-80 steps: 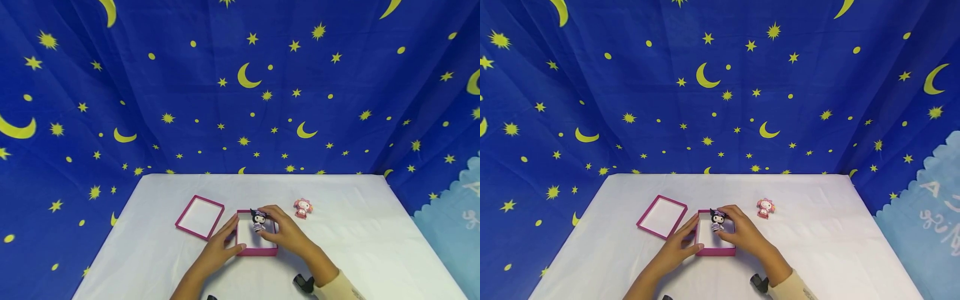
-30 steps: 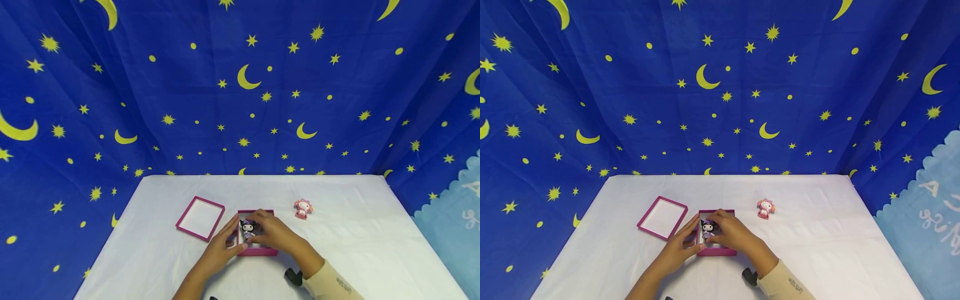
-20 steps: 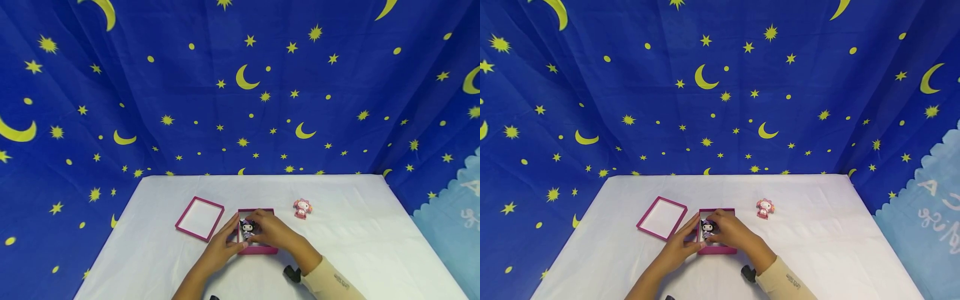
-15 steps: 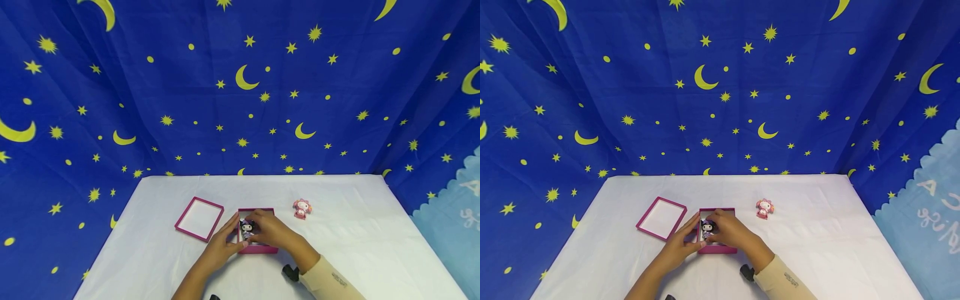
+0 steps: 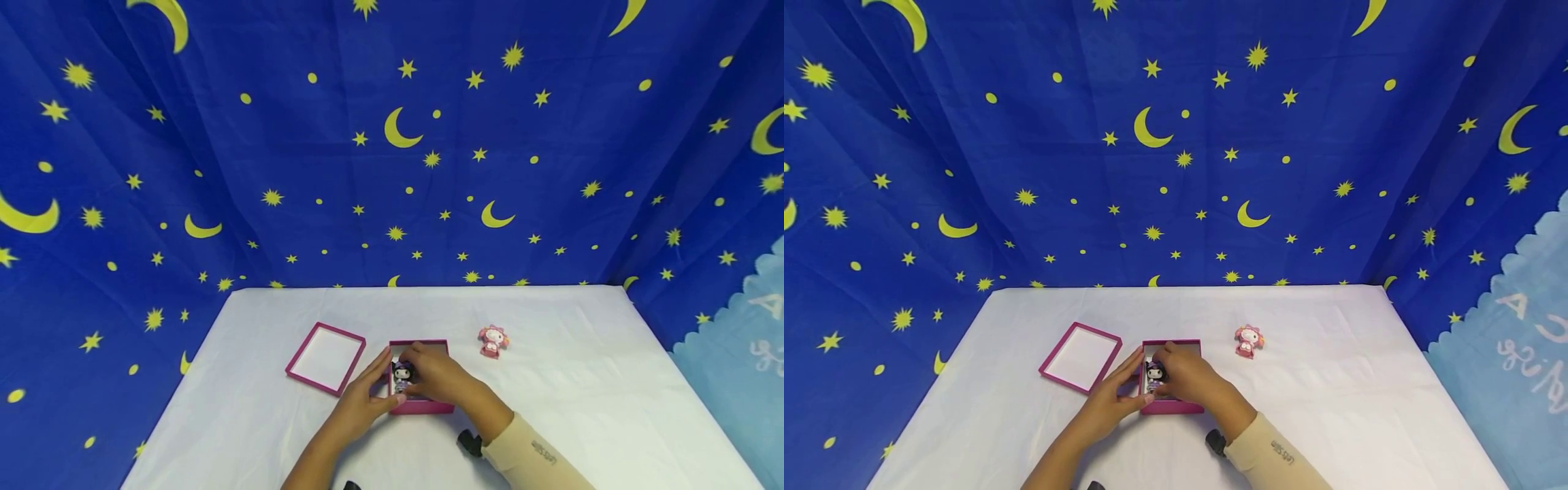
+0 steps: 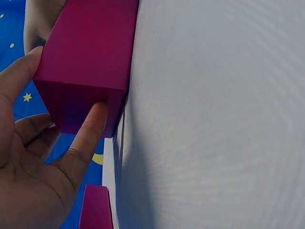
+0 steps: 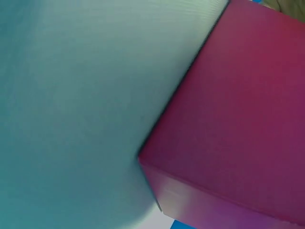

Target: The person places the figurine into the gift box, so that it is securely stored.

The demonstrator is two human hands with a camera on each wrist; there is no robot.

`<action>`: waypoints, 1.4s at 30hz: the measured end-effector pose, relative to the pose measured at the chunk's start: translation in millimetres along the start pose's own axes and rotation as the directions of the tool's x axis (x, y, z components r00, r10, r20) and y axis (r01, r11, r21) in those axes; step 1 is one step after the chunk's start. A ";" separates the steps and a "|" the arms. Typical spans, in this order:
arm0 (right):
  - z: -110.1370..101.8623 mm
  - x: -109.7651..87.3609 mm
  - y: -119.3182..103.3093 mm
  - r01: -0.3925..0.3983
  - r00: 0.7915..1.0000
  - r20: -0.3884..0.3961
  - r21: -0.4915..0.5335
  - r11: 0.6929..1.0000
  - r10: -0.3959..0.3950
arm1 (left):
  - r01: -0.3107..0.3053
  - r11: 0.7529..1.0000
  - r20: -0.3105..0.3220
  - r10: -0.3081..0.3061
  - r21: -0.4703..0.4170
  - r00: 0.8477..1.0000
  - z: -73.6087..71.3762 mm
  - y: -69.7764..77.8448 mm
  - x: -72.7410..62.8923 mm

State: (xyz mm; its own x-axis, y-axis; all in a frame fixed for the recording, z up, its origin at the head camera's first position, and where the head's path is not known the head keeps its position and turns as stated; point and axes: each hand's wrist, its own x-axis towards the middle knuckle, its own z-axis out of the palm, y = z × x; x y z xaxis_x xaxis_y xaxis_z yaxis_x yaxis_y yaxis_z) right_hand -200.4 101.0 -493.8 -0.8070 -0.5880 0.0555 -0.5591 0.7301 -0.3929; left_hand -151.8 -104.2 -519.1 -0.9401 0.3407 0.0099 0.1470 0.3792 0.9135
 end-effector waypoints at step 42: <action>-14.7 -26.2 17.4 0.003 0.926 -0.353 0.354 0.935 0.130 | -0.002 1.000 -0.004 0.002 -0.026 1.000 2.3 2.4 0.8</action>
State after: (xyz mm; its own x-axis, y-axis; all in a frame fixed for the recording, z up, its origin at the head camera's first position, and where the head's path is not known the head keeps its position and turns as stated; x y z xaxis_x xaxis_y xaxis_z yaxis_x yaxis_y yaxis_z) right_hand -191.8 134.2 -488.5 -0.8877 -0.3267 0.3244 -0.4582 0.5576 -0.6922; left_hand -151.5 -101.0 -517.8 -0.9411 0.3379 0.0133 0.1409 0.3562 0.9237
